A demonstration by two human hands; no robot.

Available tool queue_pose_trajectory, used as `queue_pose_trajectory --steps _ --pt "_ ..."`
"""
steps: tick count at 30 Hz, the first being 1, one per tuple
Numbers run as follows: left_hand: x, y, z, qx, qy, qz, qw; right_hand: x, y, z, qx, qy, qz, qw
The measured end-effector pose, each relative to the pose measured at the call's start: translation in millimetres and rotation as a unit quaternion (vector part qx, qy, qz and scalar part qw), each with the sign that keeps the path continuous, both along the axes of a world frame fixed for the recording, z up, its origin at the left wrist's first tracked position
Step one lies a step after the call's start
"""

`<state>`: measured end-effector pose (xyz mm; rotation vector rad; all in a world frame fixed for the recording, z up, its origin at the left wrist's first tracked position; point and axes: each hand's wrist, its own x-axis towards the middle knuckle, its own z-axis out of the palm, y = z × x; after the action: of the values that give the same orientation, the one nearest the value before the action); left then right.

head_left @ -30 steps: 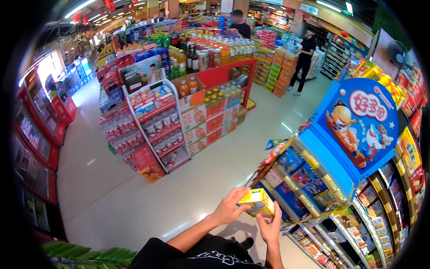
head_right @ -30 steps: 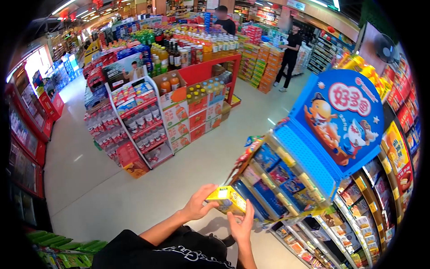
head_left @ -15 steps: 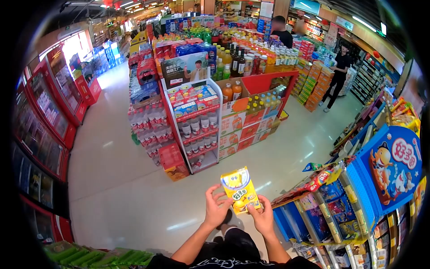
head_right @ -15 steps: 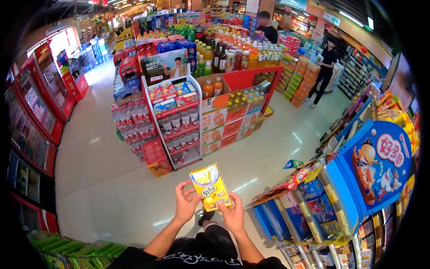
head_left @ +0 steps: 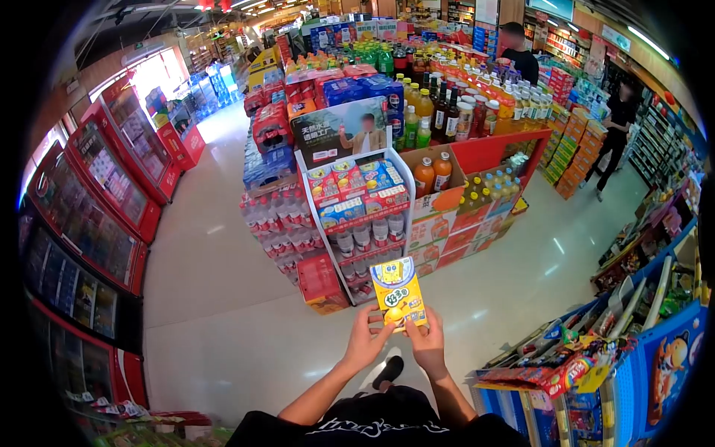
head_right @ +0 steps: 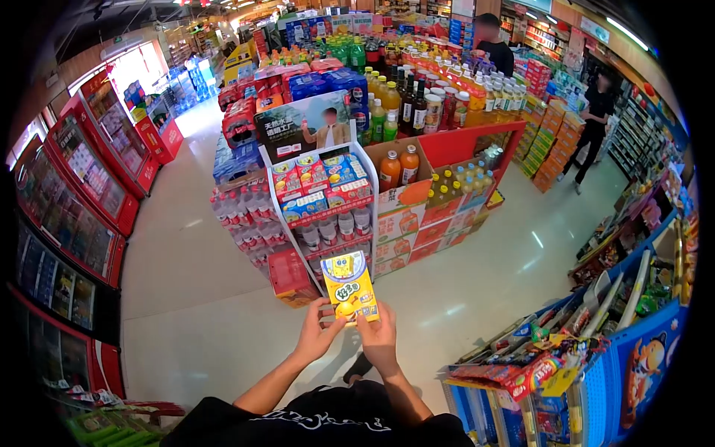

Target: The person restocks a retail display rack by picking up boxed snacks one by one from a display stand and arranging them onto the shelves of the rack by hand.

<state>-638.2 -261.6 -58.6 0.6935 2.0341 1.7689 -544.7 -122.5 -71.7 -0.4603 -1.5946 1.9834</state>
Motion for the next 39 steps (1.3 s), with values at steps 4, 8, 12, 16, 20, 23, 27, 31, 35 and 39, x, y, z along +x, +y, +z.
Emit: queue_pose_trajectory --steps 4,8,12,16,20,23,27,31,35,39 --pt "-46.8 41.7 -1.4 0.011 0.002 0.005 1.000 -50.7 28.2 8.5 0.000 -0.027 -0.057 0.998" --pt "-83.2 74.6 -3.7 0.005 0.016 0.018 1.000 -93.6 57.0 8.3 -0.059 -0.053 -0.062 0.995" --pt "-131.7 98.8 4.5 -0.006 0.039 0.013 0.999 -142.4 88.3 13.2 -0.008 -0.087 -0.057 0.994" --pt "-198.4 122.8 7.5 -0.012 0.028 -0.016 0.999 -206.7 117.0 3.3 0.055 -0.067 -0.084 0.993" --pt "-265.1 142.5 12.4 0.003 0.045 -0.036 0.998 -273.9 139.1 2.7 0.081 -0.086 -0.101 0.988" --pt "-313.5 155.3 14.3 -0.016 0.105 -0.020 0.994 -322.2 149.8 8.1 0.074 -0.094 -0.097 0.988" --pt "-371.9 168.0 20.6 -0.087 0.197 -0.029 0.976 -385.1 170.6 5.6 0.064 -0.101 -0.086 0.989" --pt "-408.0 176.1 6.1 -0.166 0.363 -0.015 0.917 -418.2 183.0 -1.5 0.073 -0.158 -0.081 0.981" --pt "-428.1 178.4 3.6 -0.220 0.402 -0.021 0.888 -432.3 183.0 -6.0 0.072 -0.208 -0.082 0.972" --pt "-441.8 182.7 -1.5 -0.208 0.381 -0.024 0.901 -440.6 183.7 -8.6 0.085 -0.233 -0.070 0.966"
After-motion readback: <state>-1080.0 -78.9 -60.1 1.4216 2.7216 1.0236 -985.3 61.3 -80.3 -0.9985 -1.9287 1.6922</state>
